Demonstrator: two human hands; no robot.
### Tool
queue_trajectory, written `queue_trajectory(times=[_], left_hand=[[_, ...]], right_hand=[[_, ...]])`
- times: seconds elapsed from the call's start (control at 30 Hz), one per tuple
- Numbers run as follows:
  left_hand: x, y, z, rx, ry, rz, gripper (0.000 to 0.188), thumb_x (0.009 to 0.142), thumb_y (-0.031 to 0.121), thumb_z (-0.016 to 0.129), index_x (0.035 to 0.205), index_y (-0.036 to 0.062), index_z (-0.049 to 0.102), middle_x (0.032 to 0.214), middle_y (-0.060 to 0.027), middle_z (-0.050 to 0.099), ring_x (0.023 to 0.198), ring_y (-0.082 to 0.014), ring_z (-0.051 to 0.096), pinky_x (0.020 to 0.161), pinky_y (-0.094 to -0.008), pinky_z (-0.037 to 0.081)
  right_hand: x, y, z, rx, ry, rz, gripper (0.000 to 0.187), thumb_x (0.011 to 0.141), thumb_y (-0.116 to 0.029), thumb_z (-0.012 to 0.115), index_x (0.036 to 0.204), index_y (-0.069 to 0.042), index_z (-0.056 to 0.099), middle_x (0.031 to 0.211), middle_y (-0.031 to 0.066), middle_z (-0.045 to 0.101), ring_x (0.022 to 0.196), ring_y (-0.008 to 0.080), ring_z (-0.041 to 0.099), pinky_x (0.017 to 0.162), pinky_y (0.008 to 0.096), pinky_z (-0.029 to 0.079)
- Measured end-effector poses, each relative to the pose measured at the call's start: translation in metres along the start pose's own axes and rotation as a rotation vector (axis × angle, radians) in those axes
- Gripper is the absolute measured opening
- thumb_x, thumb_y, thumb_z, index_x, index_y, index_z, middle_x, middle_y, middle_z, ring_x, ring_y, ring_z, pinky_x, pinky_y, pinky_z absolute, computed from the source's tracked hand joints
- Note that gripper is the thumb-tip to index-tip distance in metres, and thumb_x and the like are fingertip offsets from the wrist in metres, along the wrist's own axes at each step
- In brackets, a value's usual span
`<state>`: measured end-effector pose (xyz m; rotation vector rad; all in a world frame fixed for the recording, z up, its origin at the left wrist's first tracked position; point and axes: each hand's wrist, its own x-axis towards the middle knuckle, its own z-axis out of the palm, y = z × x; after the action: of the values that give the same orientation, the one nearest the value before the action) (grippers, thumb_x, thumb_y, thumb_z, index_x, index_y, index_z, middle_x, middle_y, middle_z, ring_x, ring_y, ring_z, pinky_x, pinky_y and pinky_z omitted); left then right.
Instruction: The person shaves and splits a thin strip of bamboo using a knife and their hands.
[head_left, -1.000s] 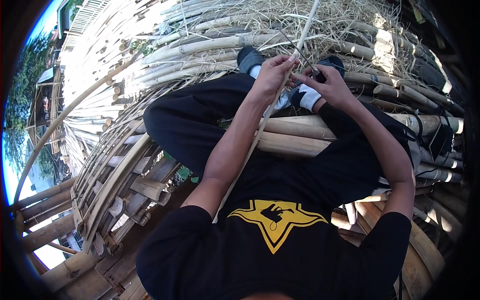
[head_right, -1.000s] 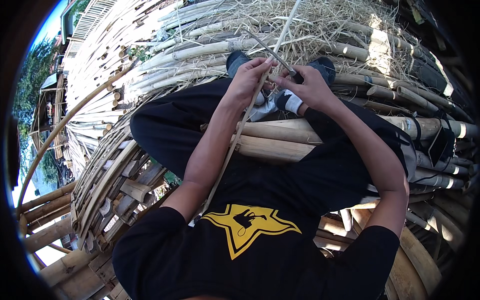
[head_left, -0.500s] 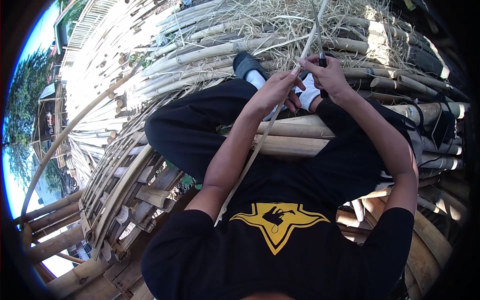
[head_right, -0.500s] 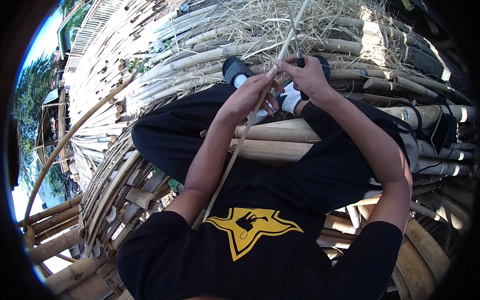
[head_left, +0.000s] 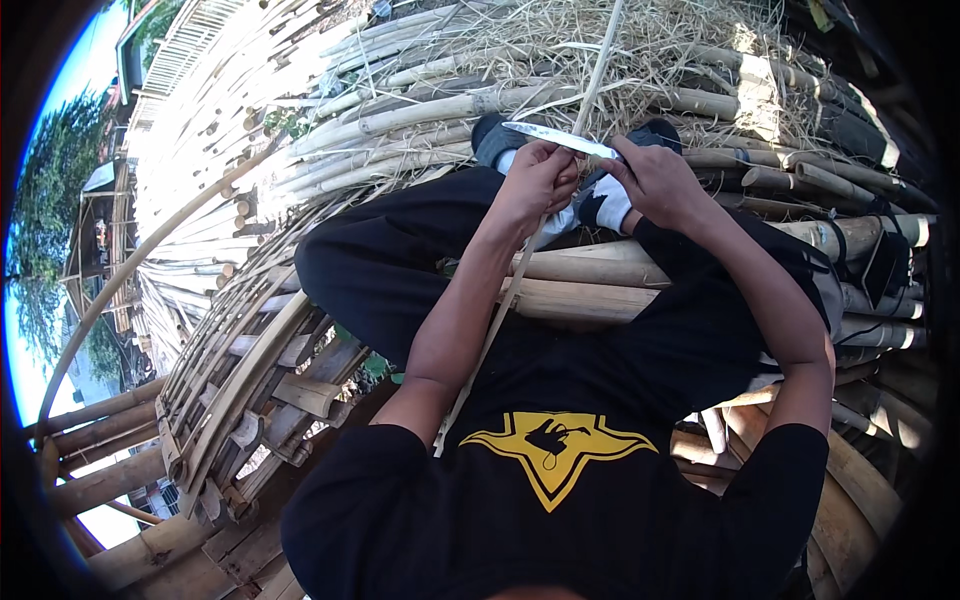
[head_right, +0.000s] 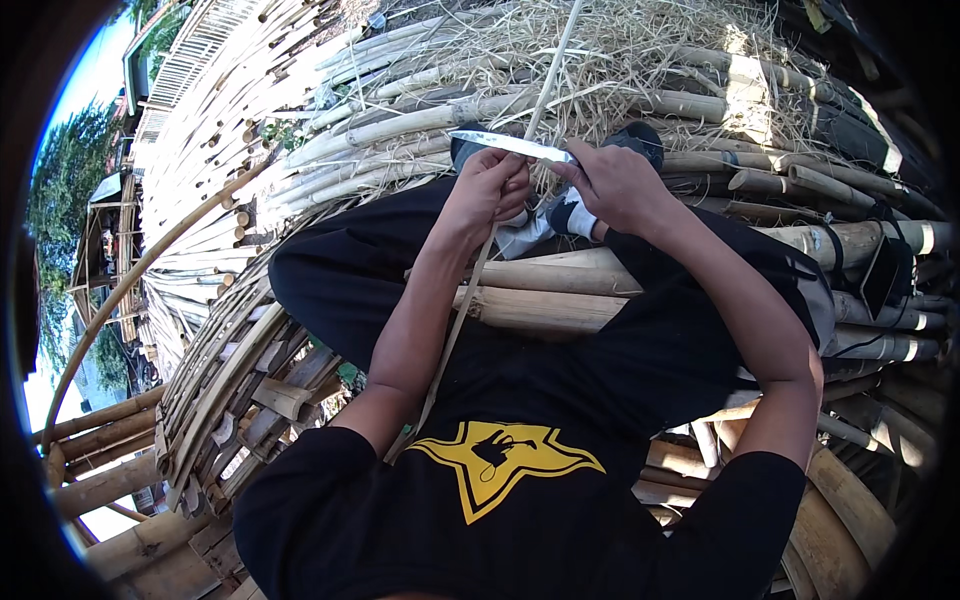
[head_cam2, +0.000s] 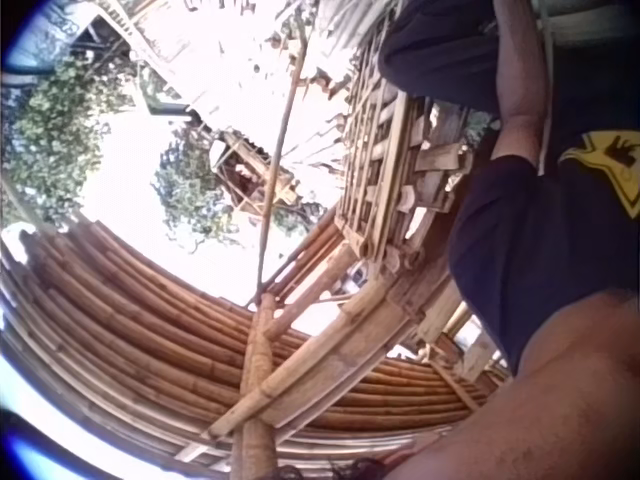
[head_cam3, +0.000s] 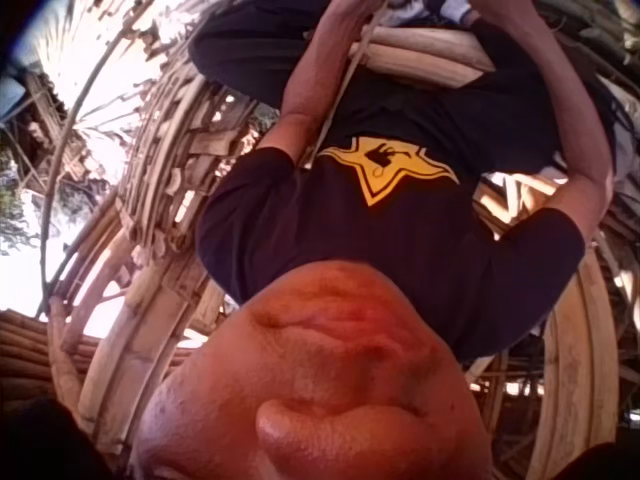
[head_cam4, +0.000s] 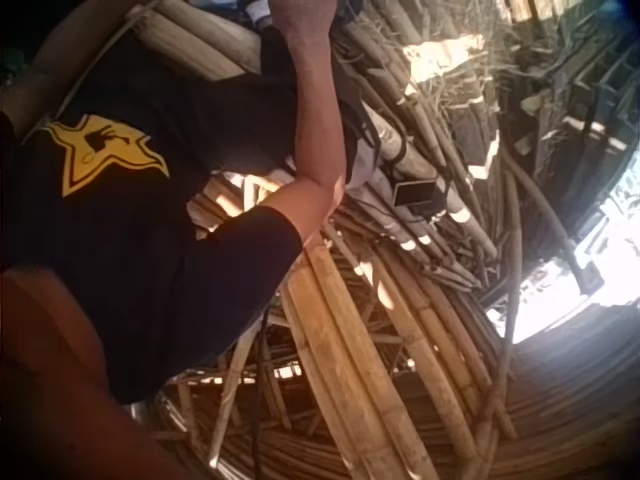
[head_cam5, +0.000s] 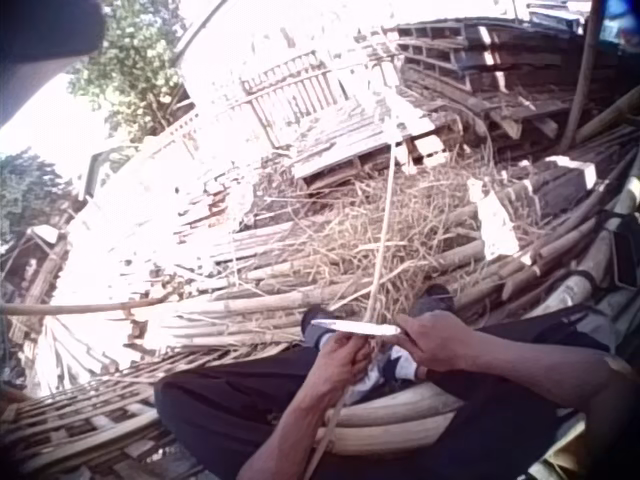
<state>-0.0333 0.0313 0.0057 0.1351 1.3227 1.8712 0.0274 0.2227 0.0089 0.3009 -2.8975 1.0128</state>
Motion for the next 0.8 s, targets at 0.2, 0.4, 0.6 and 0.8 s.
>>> queue_trajectory(times=[0.2,0.4,0.6,0.8], left_hand=[[-0.001,0.003,0.000,-0.165,-0.084,-0.019,0.020,0.098,0.023,0.046,0.091,0.0049,0.049,0.056,0.0050,0.033,0.036,-0.0025,0.026,0.032,-0.0182,0.020],[0.005,0.010,-0.002,-0.174,-0.073,-0.009,0.021,0.098,0.025,0.047,0.091,0.0050,0.047,0.055,0.0056,0.031,0.037,-0.0035,0.026,0.033,-0.0197,0.020],[0.009,0.008,-0.003,-0.162,0.016,-0.021,0.018,0.098,0.021,0.047,0.091,0.0046,0.048,0.057,0.0061,0.031,0.038,-0.0022,0.026,0.032,-0.0181,0.020],[0.004,0.010,-0.004,-0.132,0.035,-0.022,0.017,0.098,0.021,0.047,0.092,0.0049,0.048,0.057,0.0056,0.031,0.039,-0.0022,0.026,0.033,-0.0181,0.021]], right_hand=[[0.008,0.019,0.002,-0.076,0.048,-0.009,0.031,0.096,-0.034,0.044,0.090,-0.004,0.051,0.062,0.0182,0.058,0.061,0.0387,0.059,0.055,0.0484,0.045],[0.025,0.048,-0.012,-0.270,0.089,-0.027,0.031,0.095,-0.037,0.045,0.091,-0.007,0.052,0.064,0.0173,0.059,0.063,0.0390,0.060,0.056,0.0487,0.046],[0.032,0.059,0.000,-0.208,0.164,-0.048,0.032,0.094,-0.036,0.046,0.086,-0.006,0.050,0.062,0.0188,0.055,0.063,0.0414,0.056,0.055,0.0500,0.041],[0.037,0.071,0.002,-0.248,0.207,-0.089,0.042,0.095,-0.043,0.042,0.088,-0.004,0.056,0.062,0.0187,0.058,0.064,0.0402,0.060,0.057,0.0479,0.045]])
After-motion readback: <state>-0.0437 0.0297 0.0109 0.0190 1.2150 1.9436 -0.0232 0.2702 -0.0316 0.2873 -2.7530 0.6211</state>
